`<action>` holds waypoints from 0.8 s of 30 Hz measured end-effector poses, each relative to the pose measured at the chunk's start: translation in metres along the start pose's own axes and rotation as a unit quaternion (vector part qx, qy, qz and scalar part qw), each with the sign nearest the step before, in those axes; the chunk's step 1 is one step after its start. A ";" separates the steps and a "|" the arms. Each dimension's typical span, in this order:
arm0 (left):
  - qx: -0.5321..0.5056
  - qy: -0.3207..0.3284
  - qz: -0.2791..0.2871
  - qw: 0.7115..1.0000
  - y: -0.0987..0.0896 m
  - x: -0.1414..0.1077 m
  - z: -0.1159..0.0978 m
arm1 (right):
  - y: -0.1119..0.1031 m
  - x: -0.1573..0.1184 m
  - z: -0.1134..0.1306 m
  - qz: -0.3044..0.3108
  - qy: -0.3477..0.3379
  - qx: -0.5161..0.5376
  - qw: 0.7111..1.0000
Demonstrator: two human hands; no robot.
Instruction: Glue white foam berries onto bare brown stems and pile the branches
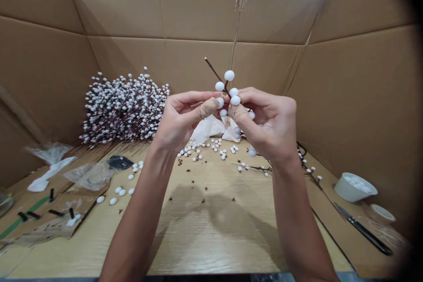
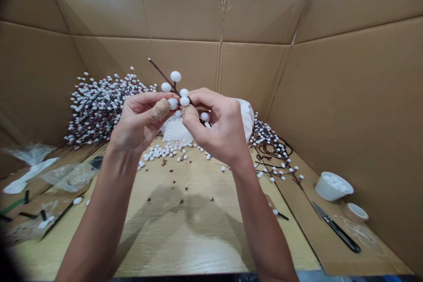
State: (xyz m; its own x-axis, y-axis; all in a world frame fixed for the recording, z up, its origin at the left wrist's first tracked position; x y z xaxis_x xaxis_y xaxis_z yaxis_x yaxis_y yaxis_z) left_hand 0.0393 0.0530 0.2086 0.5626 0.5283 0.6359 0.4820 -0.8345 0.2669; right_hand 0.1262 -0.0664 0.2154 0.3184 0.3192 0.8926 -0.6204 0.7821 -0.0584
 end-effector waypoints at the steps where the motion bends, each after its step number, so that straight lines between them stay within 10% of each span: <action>1: -0.003 0.000 -0.002 1.000 0.000 0.000 0.000 | 0.000 0.000 0.000 0.000 -0.002 0.003 1.000; 24: 0.019 -0.012 0.022 1.000 -0.004 0.001 -0.007 | 0.004 0.003 -0.006 0.018 0.007 0.070 0.997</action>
Point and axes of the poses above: each hand's wrist, its own x-axis towards the middle knuckle, its own y-axis out of the palm, z = x × y, the point moved 3 cm from there along x, towards the middle knuckle, and after that the axes turned 5 degrees about -z, right-handed, at the moved point
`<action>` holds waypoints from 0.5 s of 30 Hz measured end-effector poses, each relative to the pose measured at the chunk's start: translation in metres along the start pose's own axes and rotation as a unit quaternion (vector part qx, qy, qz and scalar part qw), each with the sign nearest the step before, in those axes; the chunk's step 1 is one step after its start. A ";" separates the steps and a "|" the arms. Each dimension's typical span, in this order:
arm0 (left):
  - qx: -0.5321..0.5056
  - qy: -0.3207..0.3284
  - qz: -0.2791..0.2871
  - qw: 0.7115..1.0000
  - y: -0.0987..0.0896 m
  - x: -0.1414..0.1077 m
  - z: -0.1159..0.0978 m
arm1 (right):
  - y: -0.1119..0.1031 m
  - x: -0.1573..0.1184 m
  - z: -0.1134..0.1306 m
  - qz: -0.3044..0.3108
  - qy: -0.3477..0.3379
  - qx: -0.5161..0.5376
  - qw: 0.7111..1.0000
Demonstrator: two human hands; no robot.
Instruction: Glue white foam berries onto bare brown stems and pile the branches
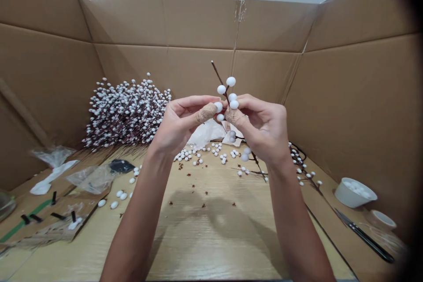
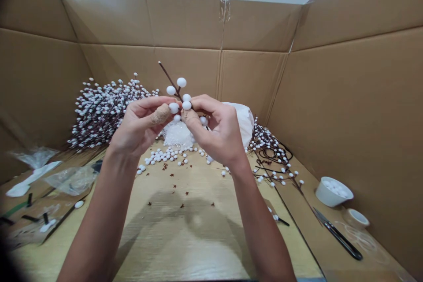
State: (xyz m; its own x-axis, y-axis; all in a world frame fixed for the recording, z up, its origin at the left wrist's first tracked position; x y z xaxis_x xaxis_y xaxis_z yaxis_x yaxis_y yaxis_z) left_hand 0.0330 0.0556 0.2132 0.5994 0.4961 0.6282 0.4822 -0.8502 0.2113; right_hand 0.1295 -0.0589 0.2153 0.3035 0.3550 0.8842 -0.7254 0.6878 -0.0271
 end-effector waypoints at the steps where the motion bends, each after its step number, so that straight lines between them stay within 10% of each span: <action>1: 0.003 -0.002 0.007 1.000 -0.002 0.000 -0.003 | 0.002 0.000 -0.001 0.000 0.004 0.006 1.000; 15: 0.017 0.041 -0.078 0.996 -0.013 -0.010 -0.031 | 0.037 -0.015 -0.004 -0.001 -0.040 -0.074 0.997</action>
Point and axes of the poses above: each hand's wrist, its own x-axis towards the middle knuckle, its own y-axis out of the palm, z = x × y, the point moved 3 cm from there along x, towards the middle knuckle, and after that the axes turned 5 degrees about -z, right-handed, at the moved point
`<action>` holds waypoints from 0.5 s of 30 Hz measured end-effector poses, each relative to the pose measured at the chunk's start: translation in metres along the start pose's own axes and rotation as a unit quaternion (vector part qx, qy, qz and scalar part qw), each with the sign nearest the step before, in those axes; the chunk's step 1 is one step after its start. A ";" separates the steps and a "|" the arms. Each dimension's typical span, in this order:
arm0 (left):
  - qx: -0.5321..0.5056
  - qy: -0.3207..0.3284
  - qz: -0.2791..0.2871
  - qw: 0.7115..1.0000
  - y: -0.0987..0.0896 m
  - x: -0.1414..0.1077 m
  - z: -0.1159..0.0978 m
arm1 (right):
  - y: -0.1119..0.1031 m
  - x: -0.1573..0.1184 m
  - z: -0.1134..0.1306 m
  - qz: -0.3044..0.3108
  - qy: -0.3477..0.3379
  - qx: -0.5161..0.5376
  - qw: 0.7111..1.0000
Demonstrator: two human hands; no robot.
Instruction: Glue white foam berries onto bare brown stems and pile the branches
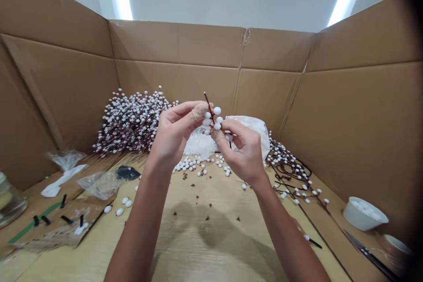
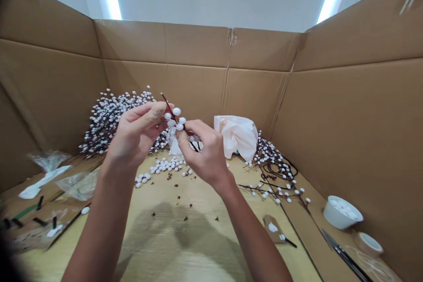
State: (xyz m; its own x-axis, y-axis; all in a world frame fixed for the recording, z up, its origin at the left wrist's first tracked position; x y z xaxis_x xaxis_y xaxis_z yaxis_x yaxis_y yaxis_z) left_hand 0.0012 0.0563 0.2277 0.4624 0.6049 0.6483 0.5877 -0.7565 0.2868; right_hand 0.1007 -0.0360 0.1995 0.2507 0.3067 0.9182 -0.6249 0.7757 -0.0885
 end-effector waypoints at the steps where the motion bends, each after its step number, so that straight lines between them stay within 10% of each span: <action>1: -0.006 0.004 -0.004 1.000 0.001 -0.001 -0.001 | 0.001 -0.001 0.001 0.001 -0.003 -0.004 1.000; 15: 0.008 0.012 -0.031 0.999 -0.003 0.000 -0.003 | 0.012 -0.008 -0.001 0.031 0.046 0.045 0.997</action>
State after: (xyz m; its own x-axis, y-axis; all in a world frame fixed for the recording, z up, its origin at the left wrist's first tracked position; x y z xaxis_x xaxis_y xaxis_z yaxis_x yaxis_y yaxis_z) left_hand -0.0025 0.0578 0.2291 0.4085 0.6444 0.6465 0.6257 -0.7134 0.3156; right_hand 0.0920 -0.0285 0.1909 0.2736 0.4049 0.8725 -0.7044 0.7020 -0.1049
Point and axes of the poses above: each hand's wrist, its own x-axis towards the middle knuckle, its own y-axis out of the palm, z = x × y, the point moved 3 cm from there along x, towards the middle knuckle, and after that the axes turned 5 degrees about -z, right-handed, at the moved point
